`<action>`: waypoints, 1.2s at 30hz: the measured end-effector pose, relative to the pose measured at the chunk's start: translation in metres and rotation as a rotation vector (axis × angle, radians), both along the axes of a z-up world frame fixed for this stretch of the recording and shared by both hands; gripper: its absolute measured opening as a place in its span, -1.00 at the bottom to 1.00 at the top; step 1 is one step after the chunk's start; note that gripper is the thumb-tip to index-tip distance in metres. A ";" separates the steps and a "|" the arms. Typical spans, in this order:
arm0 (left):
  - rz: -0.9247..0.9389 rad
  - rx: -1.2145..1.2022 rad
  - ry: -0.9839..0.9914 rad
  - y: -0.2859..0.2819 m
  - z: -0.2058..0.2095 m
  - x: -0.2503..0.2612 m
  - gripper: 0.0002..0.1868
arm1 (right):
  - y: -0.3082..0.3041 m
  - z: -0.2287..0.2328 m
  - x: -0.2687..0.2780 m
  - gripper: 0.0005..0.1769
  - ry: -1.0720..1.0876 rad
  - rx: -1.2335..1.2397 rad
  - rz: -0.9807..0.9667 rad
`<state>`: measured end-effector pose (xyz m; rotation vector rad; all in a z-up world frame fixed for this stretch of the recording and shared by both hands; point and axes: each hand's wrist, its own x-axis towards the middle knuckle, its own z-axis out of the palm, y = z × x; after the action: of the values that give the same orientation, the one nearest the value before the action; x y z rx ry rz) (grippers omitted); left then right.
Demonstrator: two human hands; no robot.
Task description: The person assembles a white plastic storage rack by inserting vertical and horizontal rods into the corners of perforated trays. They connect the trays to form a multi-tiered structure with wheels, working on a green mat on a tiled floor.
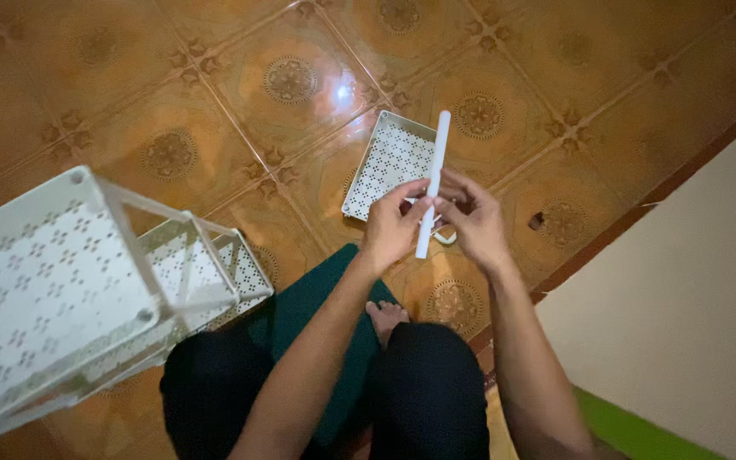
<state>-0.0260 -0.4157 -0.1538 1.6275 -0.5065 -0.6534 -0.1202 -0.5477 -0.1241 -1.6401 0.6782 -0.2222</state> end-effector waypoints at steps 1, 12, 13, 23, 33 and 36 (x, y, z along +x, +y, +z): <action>0.013 -0.029 0.032 -0.006 -0.017 0.000 -0.63 | -0.001 -0.021 0.000 -0.42 -0.069 0.054 -0.017; 0.002 0.301 -0.104 -0.013 -0.227 0.004 -0.66 | 0.000 -0.272 0.007 -0.46 -0.080 0.303 -0.159; -0.001 0.288 -0.150 -0.013 -0.237 0.006 -0.67 | 0.000 -0.289 0.007 -0.45 -0.085 0.303 -0.163; -0.086 0.375 -0.129 -0.026 -0.284 0.015 -0.63 | 0.003 -0.368 0.004 -0.46 0.042 0.235 -0.209; -0.130 0.504 -0.502 -0.041 -0.294 0.019 -0.65 | -0.011 -0.383 0.010 -0.52 0.050 0.034 -0.105; -0.131 0.566 -0.463 -0.046 -0.294 0.021 -0.65 | -0.009 -0.383 0.011 -0.51 0.092 0.076 -0.137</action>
<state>-0.0047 -0.4612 -0.4477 2.3182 -0.8197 -0.5399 -0.1088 -0.5568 -0.5069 -1.5396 0.8606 -0.2187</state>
